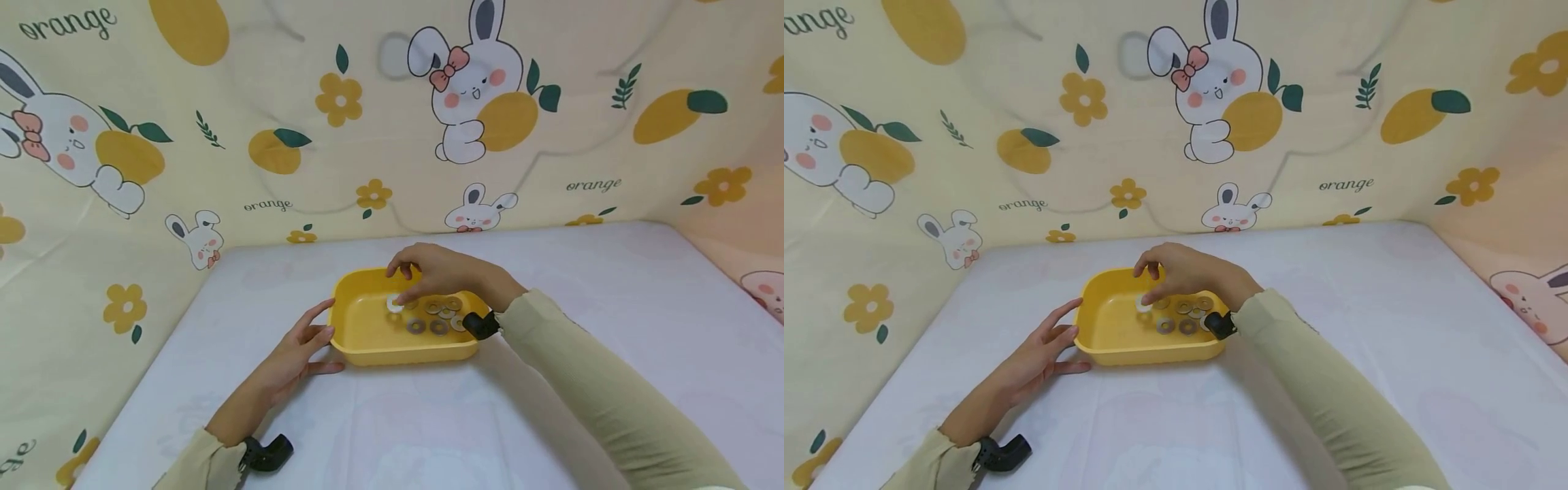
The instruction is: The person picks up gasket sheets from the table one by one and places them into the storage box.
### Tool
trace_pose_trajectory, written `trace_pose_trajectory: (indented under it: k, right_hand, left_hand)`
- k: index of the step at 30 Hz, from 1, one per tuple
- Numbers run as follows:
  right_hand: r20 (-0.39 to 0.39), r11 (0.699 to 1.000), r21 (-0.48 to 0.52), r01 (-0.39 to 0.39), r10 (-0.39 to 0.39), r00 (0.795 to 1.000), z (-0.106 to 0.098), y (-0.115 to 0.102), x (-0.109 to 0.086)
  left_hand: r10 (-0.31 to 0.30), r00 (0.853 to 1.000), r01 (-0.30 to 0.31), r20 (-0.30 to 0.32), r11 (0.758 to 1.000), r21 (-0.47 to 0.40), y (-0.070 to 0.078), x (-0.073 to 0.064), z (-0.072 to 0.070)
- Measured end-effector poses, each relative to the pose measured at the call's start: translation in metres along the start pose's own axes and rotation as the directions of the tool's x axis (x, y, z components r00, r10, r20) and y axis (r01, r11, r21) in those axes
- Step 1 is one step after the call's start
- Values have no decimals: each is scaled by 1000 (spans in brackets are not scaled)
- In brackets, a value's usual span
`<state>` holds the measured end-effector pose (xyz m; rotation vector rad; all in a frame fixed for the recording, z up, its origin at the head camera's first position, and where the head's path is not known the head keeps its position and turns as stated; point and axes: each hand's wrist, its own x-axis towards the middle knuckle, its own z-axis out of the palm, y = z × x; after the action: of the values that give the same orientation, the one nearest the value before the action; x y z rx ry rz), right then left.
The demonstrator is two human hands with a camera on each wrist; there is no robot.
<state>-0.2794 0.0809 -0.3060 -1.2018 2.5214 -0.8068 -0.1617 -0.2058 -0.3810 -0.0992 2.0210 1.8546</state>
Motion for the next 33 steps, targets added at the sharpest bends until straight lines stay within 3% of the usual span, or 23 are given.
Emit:
trace_pose_trajectory:
  k: [6,15,25,33]
  right_hand:
    - [4,999,-44,-23,23,1000,-4,1,-5]
    - [-27,999,-46,-21,19,999,-10,-2,-29]
    - [-96,998,15,-60,62,993,-16,5,-69]
    - [-133,997,-9,-78,76,988,-15,25,-102]
  left_hand:
    - [6,1000,-6,2,1000,1,0,1,-1]
    - [21,1000,-21,17,1000,-1,0,0,-1]
    - [21,999,-21,25,1000,-3,-1,0,-2]
    - [37,998,-36,43,999,-23,-3,-1,-2]
